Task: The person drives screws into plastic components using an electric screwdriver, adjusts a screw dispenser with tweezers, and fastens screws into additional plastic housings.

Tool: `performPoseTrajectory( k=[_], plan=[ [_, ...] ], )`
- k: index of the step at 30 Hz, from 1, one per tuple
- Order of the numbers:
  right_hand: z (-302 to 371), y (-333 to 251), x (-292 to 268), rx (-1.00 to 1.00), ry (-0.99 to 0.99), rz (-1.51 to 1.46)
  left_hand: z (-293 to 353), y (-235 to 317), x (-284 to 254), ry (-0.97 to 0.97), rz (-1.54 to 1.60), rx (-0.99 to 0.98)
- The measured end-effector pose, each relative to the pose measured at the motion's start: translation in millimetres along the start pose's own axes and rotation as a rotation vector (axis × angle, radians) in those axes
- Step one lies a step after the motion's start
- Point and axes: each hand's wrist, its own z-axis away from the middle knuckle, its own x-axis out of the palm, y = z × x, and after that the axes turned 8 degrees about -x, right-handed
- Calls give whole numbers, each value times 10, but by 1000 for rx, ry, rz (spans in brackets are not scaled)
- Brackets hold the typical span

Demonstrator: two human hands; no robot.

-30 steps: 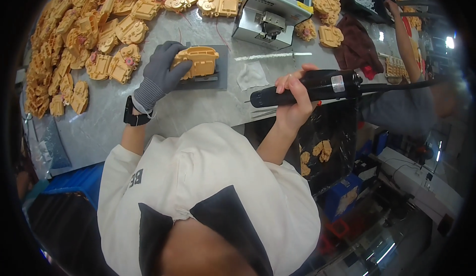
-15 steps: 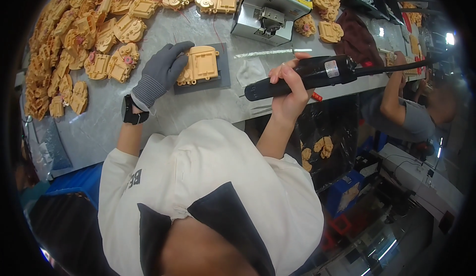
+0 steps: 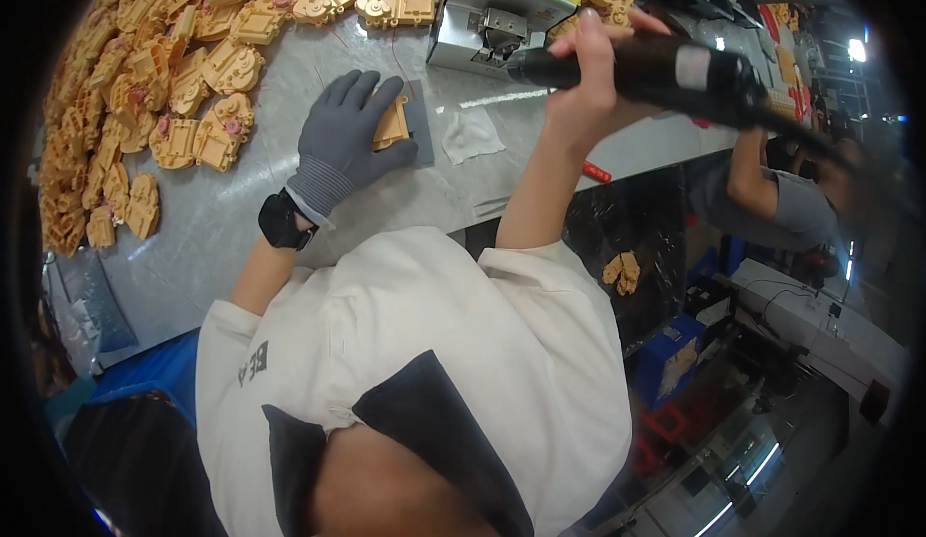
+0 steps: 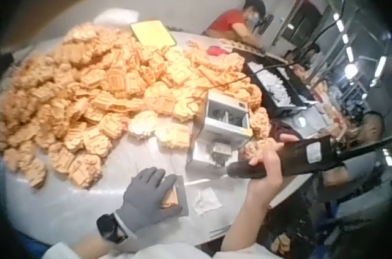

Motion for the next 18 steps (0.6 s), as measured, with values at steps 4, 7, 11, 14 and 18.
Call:
performPoseTrajectory(
  k=[4, 7, 11, 14, 18],
  plan=[
    [-242, 362, 109, -18, -60, -6, 218, -187, 21, 109, 122, 23],
    [-245, 536, 147, -68, -104, 62, 519, -403, 217, 96, 352, -118],
    [-114, 501, 294, 28, -76, 340, 604, -441, 317, 146, 466, -213],
    [-68, 434, 176, 5, -241, 237, 538, -373, 283, 160, 487, -243],
    [332, -6, 189, 216, -200, -75, 491, -382, 296, 209, 386, -183]
  ],
)
